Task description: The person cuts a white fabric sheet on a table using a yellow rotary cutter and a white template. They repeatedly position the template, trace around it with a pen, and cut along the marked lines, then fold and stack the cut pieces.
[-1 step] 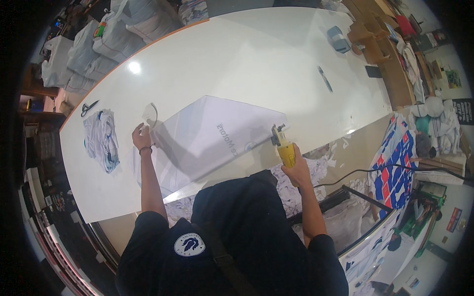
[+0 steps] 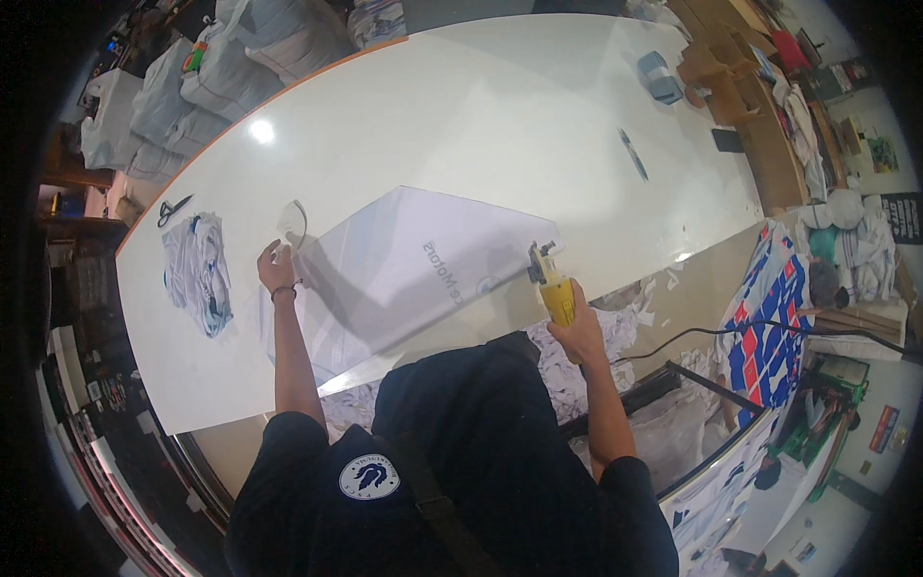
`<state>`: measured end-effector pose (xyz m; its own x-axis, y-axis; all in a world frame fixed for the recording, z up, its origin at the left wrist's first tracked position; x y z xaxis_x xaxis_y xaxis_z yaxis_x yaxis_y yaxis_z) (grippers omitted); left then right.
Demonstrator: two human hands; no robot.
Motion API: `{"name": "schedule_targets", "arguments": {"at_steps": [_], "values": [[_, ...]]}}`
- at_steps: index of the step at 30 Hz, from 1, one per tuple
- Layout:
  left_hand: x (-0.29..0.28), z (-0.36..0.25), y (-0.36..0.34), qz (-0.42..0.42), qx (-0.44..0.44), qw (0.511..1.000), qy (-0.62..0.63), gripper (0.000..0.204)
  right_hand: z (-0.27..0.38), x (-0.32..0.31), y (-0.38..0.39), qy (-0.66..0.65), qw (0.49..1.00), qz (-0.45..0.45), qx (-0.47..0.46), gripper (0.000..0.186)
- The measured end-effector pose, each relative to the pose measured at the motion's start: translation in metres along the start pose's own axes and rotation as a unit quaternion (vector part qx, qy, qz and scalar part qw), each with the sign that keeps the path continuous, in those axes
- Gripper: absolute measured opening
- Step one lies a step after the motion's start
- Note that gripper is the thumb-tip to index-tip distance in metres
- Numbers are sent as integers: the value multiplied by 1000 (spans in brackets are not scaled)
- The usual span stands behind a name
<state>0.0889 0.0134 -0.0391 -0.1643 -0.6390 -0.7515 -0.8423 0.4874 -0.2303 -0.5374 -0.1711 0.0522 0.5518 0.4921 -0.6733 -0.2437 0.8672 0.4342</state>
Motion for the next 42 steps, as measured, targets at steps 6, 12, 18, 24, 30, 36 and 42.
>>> {"name": "schedule_targets", "arguments": {"at_steps": [6,12,18,24,30,36,42], "values": [[2,-2,-3,18,-12,1000,-9,32,9,10,-9,-20,1000,-20,3,93],[-1,-8,1,21,4,999,-26,37,24,16,-13,-34,998,-42,27,92],[-2,-12,5,11,5,1000,-10,39,43,22,-18,-66,995,-53,46,88],[-1,-9,7,2,21,1000,4,42,56,27,-22,-79,991,-66,90,92],[-1,-12,10,7,32,999,1,42,58,35,-31,-96,985,-103,104,92],[-1,-8,10,6,35,999,7,44,55,43,-44,-147,976,-133,95,86],[-2,-12,9,13,42,999,9,44,6,41,-82,-233,953,-161,106,64]]}}
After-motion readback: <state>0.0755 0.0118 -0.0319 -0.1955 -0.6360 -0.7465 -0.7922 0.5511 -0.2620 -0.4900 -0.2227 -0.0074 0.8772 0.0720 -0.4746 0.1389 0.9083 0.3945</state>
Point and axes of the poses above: each hand's wrist, its own y-axis away from the middle knuckle, its own x-axis out of the palm, z = x × y, the point moved 4 cm from there along -y, towards the middle knuckle, and after that the axes turned 7 degrees about x, right-handed, at the moved point
